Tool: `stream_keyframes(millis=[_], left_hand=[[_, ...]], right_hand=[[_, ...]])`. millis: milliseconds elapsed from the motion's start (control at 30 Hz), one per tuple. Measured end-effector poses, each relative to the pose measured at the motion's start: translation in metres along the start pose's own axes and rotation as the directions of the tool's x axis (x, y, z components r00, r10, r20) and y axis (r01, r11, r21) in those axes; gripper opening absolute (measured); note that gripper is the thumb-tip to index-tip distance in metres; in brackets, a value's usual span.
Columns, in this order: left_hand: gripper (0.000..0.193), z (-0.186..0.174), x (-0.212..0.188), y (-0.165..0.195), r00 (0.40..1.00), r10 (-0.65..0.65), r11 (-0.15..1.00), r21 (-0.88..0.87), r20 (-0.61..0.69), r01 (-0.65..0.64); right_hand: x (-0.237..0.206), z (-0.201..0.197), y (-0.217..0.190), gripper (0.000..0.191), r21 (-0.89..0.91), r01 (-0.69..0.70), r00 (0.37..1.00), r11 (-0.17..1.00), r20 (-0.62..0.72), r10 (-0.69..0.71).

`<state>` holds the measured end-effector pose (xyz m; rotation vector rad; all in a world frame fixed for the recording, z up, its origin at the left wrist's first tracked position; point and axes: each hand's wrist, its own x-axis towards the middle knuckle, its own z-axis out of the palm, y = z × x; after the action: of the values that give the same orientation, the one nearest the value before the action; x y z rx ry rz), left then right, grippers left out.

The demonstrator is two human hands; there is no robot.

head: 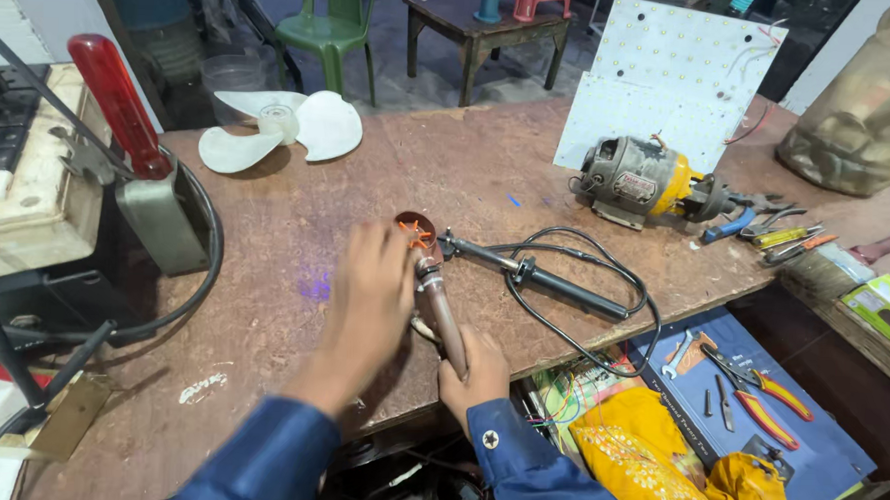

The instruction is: The person works on a small electric water pump at a workbench. They fit the orange impeller into the pump housing, press the housing together over the hose, pick up and reposition a soldering iron, and use pliers to handle a small orange-capped component.

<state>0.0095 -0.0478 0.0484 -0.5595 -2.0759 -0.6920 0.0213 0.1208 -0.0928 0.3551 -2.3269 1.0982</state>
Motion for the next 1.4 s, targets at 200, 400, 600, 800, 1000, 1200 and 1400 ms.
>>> stream_keyframes(millis=[200, 400, 600, 800, 1000, 1200, 1400], left_hand=[[0.02, 0.012, 0.052, -0.022, 0.932, -0.147, 0.968, 0.244, 0.331, 0.067], [0.029, 0.032, 0.071, -0.022, 0.873, -0.111, 0.903, 0.416, 0.474, -0.111], [0.023, 0.039, 0.065, -0.036, 0.901, -0.029, 0.953, 0.284, 0.432, -0.105], [0.026, 0.037, 0.057, -0.042, 0.884, 0.166, 0.935, 0.214, 0.438, -0.281], [0.025, 0.033, 0.054, -0.04, 0.857, 0.265, 0.895, 0.219, 0.442, -0.39], [0.025, 0.029, 0.053, -0.039, 0.83, 0.337, 0.867, 0.196, 0.445, -0.457], [0.026, 0.024, 0.052, -0.039, 0.869, 0.298, 0.913, 0.148, 0.395, -0.38]], right_hand=[[0.0, -0.001, 0.002, 0.037, -0.011, 0.05, 0.999, 0.999, 0.015, -0.05], [-0.003, 0.004, 0.013, 0.04, -0.046, 0.099, 0.995, 0.994, -0.018, -0.1], [-0.001, -0.001, 0.012, 0.038, -0.096, 0.01, 0.999, 0.995, 0.049, -0.005], [0.035, -0.002, -0.012, 0.062, 0.004, -0.247, 0.959, 0.969, 0.142, 0.244], [0.082, -0.013, -0.037, 0.107, -0.304, -0.22, 0.904, 0.927, 0.293, 0.311], [0.091, -0.002, -0.038, 0.104, -0.313, -0.15, 0.92, 0.938, 0.304, 0.248], [0.082, 0.019, -0.016, 0.103, -0.14, -0.226, 0.941, 0.964, 0.223, 0.253]])
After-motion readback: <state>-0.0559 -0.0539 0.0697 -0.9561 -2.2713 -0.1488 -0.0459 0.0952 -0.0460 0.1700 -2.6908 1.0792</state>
